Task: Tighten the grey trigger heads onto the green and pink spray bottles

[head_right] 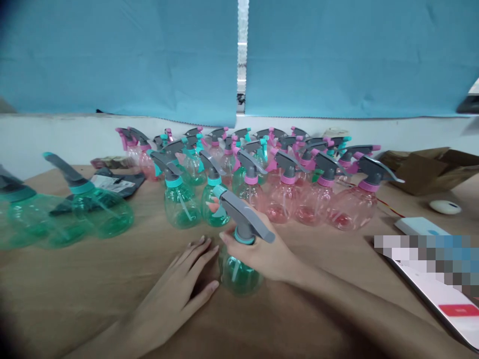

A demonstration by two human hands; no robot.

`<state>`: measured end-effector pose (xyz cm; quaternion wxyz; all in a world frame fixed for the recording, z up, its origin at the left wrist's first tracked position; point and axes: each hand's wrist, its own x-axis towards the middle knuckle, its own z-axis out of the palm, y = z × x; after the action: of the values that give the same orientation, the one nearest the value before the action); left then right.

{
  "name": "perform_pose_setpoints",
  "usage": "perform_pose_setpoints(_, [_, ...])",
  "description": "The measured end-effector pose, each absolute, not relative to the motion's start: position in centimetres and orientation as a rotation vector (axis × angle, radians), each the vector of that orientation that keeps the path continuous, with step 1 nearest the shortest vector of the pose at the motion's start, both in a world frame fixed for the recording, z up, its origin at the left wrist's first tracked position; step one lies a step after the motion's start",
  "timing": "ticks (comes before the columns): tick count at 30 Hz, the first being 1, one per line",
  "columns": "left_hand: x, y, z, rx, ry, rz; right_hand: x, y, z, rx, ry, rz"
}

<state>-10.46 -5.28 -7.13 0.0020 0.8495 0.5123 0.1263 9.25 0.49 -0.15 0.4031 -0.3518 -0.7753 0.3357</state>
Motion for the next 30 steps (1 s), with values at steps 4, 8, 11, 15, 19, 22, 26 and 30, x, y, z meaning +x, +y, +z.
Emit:
perform_pose_setpoints(4, [-10.4, -5.2, -7.0, 2.655, 1.608, 0.394, 9.3, 0.5, -0.2, -0.93, -1.97, 0.834])
perform_pose_setpoints(8, [-10.5, -5.2, -7.0, 2.652, 1.609, 0.395, 9.3, 0.7, -0.4, -1.005, -1.984, 0.792])
perform_pose_setpoints(11, [-10.5, -5.2, -7.0, 2.649, 1.6, 0.409, 9.4, 0.8, -0.3, -0.906, -1.999, 0.85])
perform_pose_setpoints(15, [-10.4, -5.2, -7.0, 2.647, 1.592, 0.399, 9.5, 0.7, 0.0, -0.839, -1.975, 0.872])
perform_pose_setpoints(19, [-10.5, -5.2, -6.9, 2.638, 1.599, 0.41, 9.7, 0.6, 0.0, -0.856, -1.985, 0.848])
perform_pose_setpoints(22, [-10.5, -5.2, -6.9, 2.637, 1.606, 0.403, 9.8, 0.8, -0.3, -0.826, -1.998, 0.87])
perform_pose_setpoints(26, [-10.5, -5.2, -7.0, 2.648, 1.605, 0.398, 9.8, 1.0, -0.9, -0.83, -1.979, 0.891])
perform_pose_setpoints(30, [-10.5, -5.2, -7.0, 2.663, 1.596, 0.399, 9.8, 1.1, -1.5, -0.878, -1.941, 0.867])
